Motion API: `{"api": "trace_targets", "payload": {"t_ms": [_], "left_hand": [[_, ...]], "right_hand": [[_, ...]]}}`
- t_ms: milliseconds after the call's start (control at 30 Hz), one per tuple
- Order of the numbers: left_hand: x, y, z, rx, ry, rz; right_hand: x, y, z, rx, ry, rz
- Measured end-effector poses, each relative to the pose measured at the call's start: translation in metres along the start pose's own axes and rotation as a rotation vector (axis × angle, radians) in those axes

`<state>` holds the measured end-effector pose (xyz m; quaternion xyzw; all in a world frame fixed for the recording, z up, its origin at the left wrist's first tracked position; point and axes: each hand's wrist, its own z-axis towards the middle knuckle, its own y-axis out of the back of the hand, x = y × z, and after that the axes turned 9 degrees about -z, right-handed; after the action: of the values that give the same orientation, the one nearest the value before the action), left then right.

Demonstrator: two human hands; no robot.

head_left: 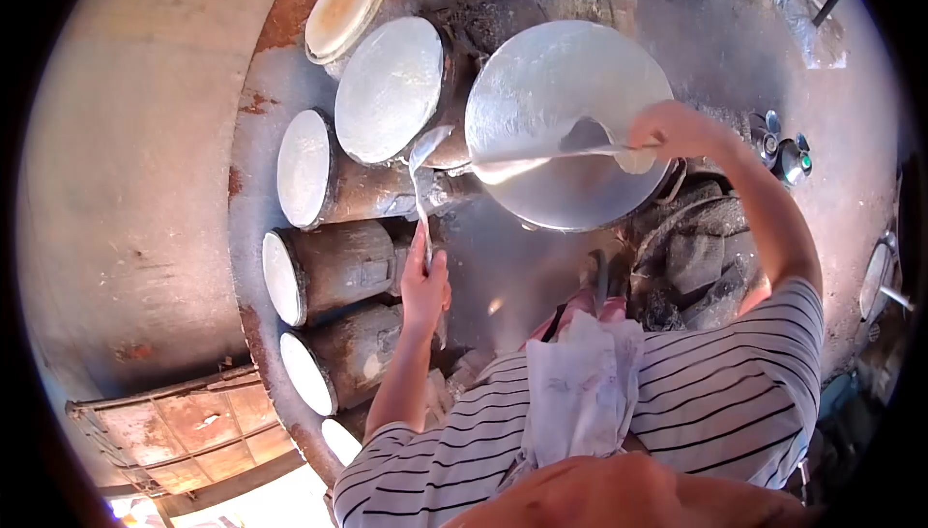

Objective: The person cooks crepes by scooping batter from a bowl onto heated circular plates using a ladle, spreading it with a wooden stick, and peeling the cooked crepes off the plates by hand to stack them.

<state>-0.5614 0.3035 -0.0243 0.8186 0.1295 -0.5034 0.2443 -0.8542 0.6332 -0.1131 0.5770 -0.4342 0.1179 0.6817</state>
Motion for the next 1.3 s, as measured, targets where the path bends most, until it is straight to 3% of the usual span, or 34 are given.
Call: {"api": "trace_targets", "payload": {"t_ms": [67, 167, 200, 300, 333, 433, 500, 567, 633, 700, 733, 767, 833, 867, 900, 967, 1133, 1300], "left_hand": [[0.001, -0.003, 0.001, 0.045, 0.049, -0.049], [0.011, -0.02, 0.006, 0.076, 0.067, -0.216], [0.008, -0.027, 0.007, 0.079, 0.058, -0.317], [-0.002, -0.01, 0.003, 0.257, 0.03, -0.543], [-0.006, -0.003, 0.006, 0.335, 0.024, -0.656], [-0.014, -0.024, 0.028, 0.562, 0.118, -1.182], [-0.027, -0.047, 0.032, 0.643, 0.257, -1.519], [-0.029, -0.042, 0.029, 0.779, 0.333, -1.67], [-0.021, -0.016, 0.026, 0.916, 0.198, -1.559], [-0.013, 0.024, 0.028, 1.017, -0.114, -1.252], [-0.012, 0.036, 0.029, 0.907, -0.263, -1.059], [-0.02, 0.04, 0.023, 0.822, -0.288, -0.982], [-0.027, 0.052, 0.016, 0.811, -0.34, -0.957], [-0.024, 0.062, 0.008, 0.74, -0.383, -0.916], [-0.022, 0.075, 0.006, 0.673, -0.426, -0.863], [-0.019, 0.1, 0.014, 0.737, -0.495, -0.845], [-0.018, 0.149, 0.004, 0.733, -0.499, -0.813], [-0.008, 0.149, 0.008, 0.692, -0.51, -0.792]], "right_hand": [[-0.005, 0.011, -0.02, 0.077, -0.111, 0.067], [0.008, -0.018, 0.006, -0.271, -0.068, 0.011], [0.001, -0.025, 0.01, -0.279, 0.158, -0.017], [0.005, -0.036, -0.041, -0.177, 0.094, -0.066], [0.021, -0.028, -0.061, -0.09, -0.15, 0.169], [0.036, -0.064, -0.054, -0.524, -0.26, -0.025], [0.045, -0.089, -0.048, -0.516, 0.033, -0.302], [0.077, -0.118, -0.078, -0.531, -0.042, -0.442], [0.121, -0.148, -0.121, -0.614, -0.184, -0.385], [0.148, -0.207, -0.109, -0.787, -0.436, 0.165], [0.163, -0.242, -0.072, -0.847, -0.515, 0.519], [0.211, -0.229, -0.029, -0.79, -0.541, 0.789], [0.216, -0.281, 0.071, -0.803, -0.455, 1.11], [0.216, -0.305, 0.113, -0.833, -0.47, 0.973], [0.206, -0.334, 0.151, -0.93, -0.428, 1.113], [0.215, -0.357, 0.167, -1.002, -0.474, 1.194], [0.267, -0.389, 0.098, -1.229, -0.594, 1.229], [0.247, -0.371, 0.067, -1.489, -0.664, 1.153]]}}
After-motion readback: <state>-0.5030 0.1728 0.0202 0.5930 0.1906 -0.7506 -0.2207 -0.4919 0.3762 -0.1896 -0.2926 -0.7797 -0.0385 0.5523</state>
